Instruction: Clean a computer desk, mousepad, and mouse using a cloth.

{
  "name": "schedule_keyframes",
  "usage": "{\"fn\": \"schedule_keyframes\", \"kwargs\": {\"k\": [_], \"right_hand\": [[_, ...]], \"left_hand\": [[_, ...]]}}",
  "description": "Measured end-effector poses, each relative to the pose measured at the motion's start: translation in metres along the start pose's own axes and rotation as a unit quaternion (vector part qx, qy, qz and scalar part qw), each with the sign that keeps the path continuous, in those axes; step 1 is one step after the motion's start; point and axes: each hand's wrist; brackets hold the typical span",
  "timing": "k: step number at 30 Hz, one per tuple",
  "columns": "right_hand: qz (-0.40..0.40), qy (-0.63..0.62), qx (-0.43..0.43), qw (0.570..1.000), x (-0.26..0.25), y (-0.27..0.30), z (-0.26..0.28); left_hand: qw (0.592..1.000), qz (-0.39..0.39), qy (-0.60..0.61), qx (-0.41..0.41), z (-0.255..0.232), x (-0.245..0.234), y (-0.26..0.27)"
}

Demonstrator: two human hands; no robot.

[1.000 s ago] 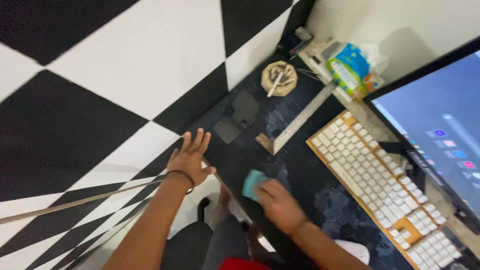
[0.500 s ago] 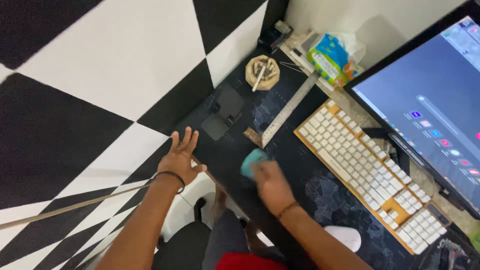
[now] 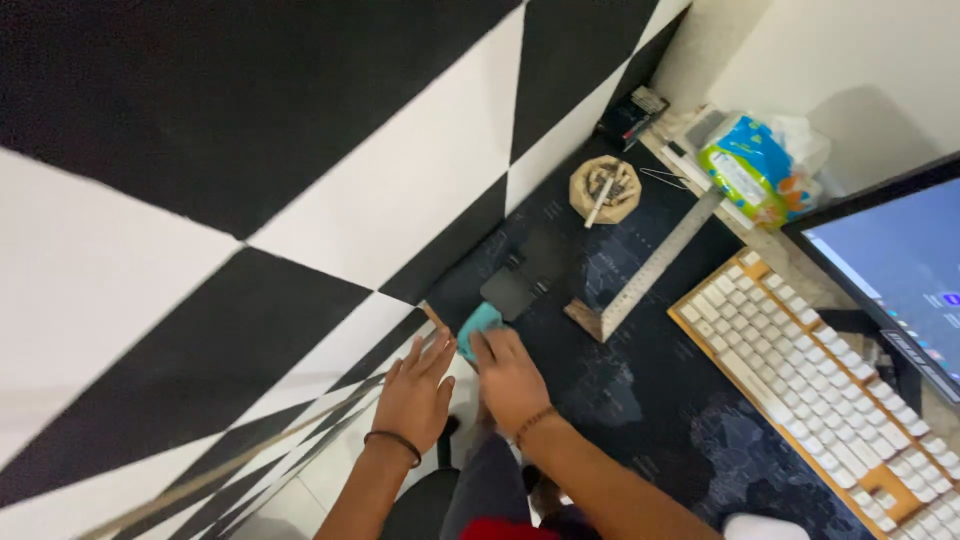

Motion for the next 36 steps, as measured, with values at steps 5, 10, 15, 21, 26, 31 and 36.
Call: {"fn": "schedule_keyframes", "kwargs": {"k": [5, 10, 15, 21, 26, 31, 36], "right_hand": [[-0.013, 0.047, 0.038, 0.998, 0.039, -0.053, 0.001], [-0.067, 0.024, 0.046, 0.996, 0.013, -0.05, -0.017], [-0.067, 0.066, 0.165, 0.982, -0.012, -0.034, -0.057], [-0.117, 0.019, 0.251, 0.961, 0.011, -0.036, -0.043], [-0.064, -0.026, 0.118, 0.991, 0.016, -0.032, -0.012], [-0.011, -0.032, 0.062, 0.997, 0.024, -0.045, -0.049], [-0.106, 0.04, 0.21, 0.971, 0.03, -0.087, -0.049]], "left_hand": [[0.992, -0.089, 0.09, 0.002, 0.01, -0.02, -0.003], [0.977, -0.127, 0.171, 0.007, -0.027, -0.065, -0.041], [0.954, -0.157, 0.243, 0.082, -0.063, -0.092, -0.105], [0.952, -0.096, 0.274, 0.102, -0.085, -0.115, -0.155], [0.95, -0.087, 0.281, 0.107, -0.07, -0.11, -0.153], [0.966, -0.125, 0.219, 0.056, -0.023, -0.062, -0.1], [0.964, -0.125, 0.202, -0.118, 0.03, -0.01, -0.061]]}}
Point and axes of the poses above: each hand's wrist, its own y-axis away from the middle knuckle, its own x-axis out of the palm, z = x × y, and after that the axes turned 3 degrees about x, right-handed
